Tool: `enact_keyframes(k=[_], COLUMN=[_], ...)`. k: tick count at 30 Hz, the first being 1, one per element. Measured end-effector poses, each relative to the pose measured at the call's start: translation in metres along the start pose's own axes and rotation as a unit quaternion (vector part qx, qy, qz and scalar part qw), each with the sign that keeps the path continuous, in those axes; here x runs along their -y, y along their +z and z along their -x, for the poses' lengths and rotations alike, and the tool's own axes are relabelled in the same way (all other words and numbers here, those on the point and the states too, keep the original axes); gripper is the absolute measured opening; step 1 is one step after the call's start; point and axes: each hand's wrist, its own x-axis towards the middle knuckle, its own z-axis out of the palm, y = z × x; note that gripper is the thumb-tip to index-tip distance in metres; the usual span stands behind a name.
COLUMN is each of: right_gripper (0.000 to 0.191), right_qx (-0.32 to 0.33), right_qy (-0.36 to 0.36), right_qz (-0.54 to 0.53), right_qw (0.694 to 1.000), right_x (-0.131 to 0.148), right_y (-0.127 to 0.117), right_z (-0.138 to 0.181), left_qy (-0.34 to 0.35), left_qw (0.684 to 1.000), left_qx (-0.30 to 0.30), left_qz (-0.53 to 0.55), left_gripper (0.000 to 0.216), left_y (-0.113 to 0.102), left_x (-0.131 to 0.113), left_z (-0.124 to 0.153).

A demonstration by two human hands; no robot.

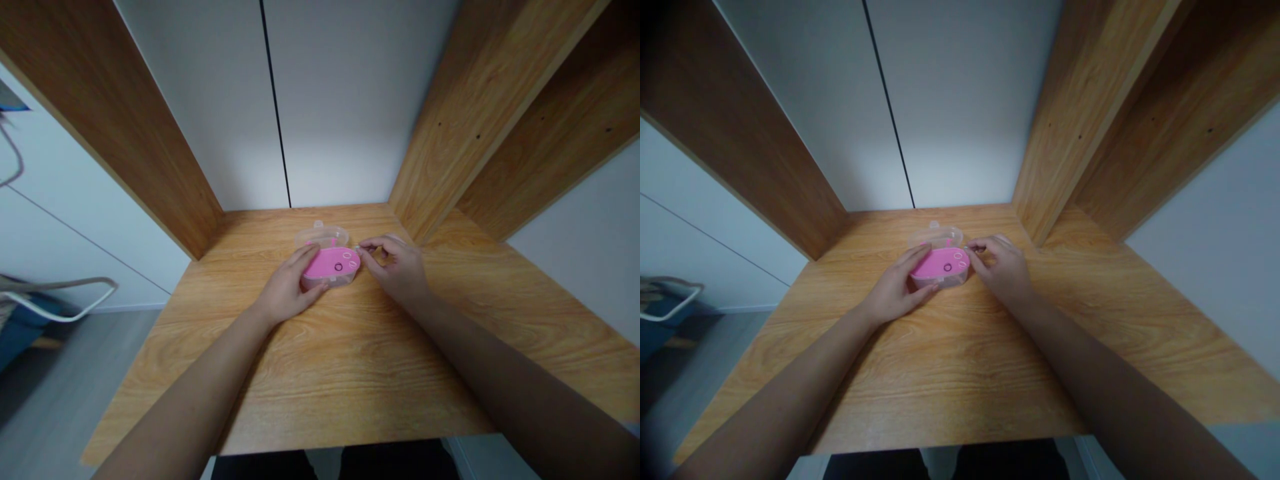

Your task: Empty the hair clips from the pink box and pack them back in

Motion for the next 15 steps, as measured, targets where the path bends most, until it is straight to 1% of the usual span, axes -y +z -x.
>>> enact_keyframes(k=[2, 5, 11, 15], right_gripper=[0.006, 0.005, 0.008, 0.011], right_qx=[-0.003, -0.003, 0.029, 0.033], right_qy=[-0.004, 0.014, 0.086, 0.13], right_qz=[-0.012, -0.033, -0.066, -0.083], right_qw=[1.0, 0.999, 0.994, 0.987], right_x=[0.003, 0.007, 0.021, 0.023], right_y=[0.003, 0.007, 0.014, 0.02], right_z=[0.001, 0.002, -0.002, -0.002], left_qy=[0.0, 0.0, 0.004, 0.006], left_qw=[1.0, 1.0, 1.0, 1.0], left_qx=[0.0, -0.001, -0.004, 0.002], left_qz=[0.002, 0.004, 0.006, 0.009], left_gripper=[0.074, 0.074, 0.074, 0.074], left_y=[0.0, 0.001, 0.004, 0.005], left_x=[0.0, 0.0, -0.001, -0.003], left_z=[0.0, 0.0, 0.001, 0.0])
